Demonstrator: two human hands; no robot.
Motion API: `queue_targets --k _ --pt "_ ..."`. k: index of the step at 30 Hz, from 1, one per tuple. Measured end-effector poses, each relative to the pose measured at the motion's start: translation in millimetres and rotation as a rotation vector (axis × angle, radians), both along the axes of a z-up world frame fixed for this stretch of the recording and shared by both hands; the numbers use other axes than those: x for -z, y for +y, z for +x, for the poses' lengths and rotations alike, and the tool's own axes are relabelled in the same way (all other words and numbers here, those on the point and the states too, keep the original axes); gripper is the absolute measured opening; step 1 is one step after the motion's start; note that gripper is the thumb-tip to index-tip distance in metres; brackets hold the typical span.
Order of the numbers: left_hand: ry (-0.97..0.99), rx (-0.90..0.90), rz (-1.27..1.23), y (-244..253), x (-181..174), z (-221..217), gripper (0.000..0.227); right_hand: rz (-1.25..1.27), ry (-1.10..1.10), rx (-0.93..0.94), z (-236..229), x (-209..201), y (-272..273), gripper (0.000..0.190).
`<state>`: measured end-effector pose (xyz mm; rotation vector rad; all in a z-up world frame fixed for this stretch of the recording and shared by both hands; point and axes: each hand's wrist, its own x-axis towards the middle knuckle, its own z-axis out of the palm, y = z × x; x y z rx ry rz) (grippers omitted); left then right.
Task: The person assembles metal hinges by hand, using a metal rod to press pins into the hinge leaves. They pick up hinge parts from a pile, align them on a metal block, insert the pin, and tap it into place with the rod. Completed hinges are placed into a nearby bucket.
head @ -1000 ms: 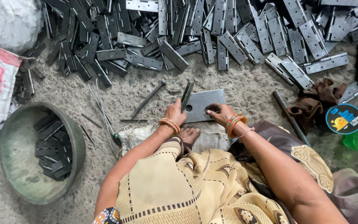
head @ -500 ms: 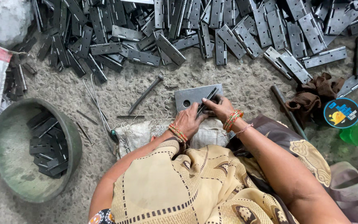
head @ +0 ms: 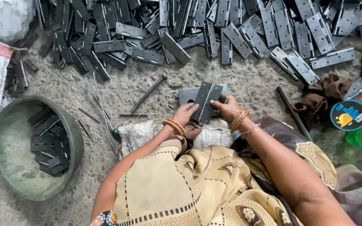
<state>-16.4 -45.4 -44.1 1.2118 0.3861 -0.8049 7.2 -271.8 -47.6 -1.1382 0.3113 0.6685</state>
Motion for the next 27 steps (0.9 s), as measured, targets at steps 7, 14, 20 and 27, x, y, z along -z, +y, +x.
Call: queue_targets --k 7,14,20,27 --pt "0.04 -0.047 -0.075 -4.6 19.3 -8.4 0.032 0.027 0.112 0.016 1.4 22.1 -7.2 0.023" --pt "-0.223 0.273 0.21 -16.5 24.6 -11.9 0.031 -0.163 0.027 0.046 3.1 14.7 -10.2 0.038" --pt "-0.234 0.354 0.24 -13.6 5.3 -5.6 0.03 -0.328 -0.172 0.009 7.2 18.0 -13.6 0.043" --pt "-0.317 0.405 0.339 -8.3 0.1 -5.0 0.029 -0.423 -0.142 -0.054 4.0 53.2 -15.9 0.051"
